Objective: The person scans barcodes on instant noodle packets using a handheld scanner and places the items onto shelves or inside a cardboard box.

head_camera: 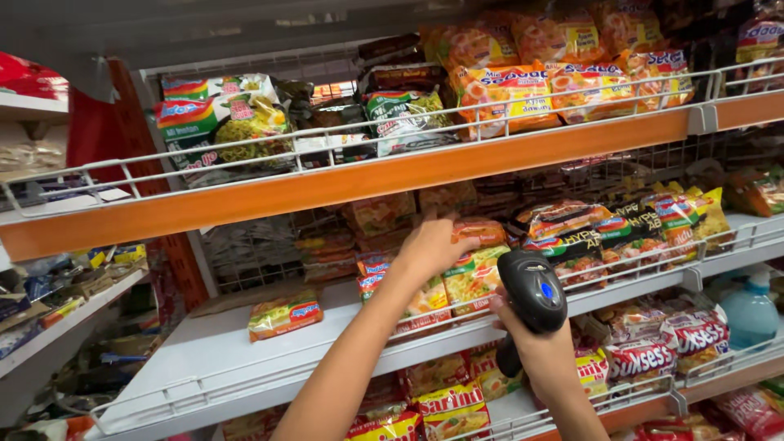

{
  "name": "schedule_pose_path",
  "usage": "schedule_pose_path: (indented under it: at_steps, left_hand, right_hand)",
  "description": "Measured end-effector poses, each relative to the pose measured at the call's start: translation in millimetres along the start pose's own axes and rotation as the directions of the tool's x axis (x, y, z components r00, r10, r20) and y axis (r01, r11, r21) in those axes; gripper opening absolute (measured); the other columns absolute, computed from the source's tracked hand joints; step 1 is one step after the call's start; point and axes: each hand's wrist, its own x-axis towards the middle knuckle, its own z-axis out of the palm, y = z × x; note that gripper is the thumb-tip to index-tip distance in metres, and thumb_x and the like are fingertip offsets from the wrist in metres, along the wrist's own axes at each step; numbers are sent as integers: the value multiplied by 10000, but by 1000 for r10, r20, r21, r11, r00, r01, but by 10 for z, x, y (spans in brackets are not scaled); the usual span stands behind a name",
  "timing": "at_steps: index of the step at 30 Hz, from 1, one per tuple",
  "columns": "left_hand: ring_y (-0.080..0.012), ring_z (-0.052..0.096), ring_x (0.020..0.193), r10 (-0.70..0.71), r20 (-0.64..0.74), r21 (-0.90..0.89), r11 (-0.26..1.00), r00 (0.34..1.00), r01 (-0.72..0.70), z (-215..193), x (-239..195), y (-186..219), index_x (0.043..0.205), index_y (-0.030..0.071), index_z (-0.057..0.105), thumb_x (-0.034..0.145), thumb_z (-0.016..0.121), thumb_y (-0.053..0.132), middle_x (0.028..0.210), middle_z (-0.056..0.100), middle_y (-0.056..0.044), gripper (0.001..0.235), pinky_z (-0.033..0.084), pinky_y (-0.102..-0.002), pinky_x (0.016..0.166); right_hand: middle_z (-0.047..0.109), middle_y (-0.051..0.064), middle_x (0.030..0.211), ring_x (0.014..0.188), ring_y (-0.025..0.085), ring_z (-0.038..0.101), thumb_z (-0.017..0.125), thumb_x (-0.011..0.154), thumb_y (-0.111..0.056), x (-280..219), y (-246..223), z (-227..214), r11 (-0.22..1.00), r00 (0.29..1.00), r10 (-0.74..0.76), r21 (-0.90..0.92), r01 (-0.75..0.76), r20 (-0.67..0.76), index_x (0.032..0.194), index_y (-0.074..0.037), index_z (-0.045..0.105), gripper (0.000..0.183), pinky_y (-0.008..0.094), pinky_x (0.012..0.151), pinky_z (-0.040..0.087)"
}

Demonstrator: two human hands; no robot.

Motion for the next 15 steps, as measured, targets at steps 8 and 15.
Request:
schedule_pose_path:
  at_steps: [8, 15]
  left_hand:
    - [-509, 435, 1310, 193, -260, 103, 980, 946, -171, -73, -315, 299, 1440, -3, 486, 880, 712, 455, 1472, 419, -298, 759, 437, -528, 1041]
    - [-393, 522, 1319, 294, -471, -422, 753, 832, -505, 901, -1534, 1351, 1346, 33, 588, 919, 674, 123, 1405, 494, -221, 445, 497, -460, 1068]
  right_hand:
    - [725, 46, 873, 749, 123, 658, 792, 822, -84, -133, 33, -162, 998, 999, 13, -64, -15, -35, 1058, -25, 728, 251, 295, 688, 530]
    - [717, 28, 841, 722, 131, 682, 759, 840, -90, -713, 252, -1267, 987, 990, -6, -161, -16, -138, 1055, -18, 700, 234, 310, 662, 564]
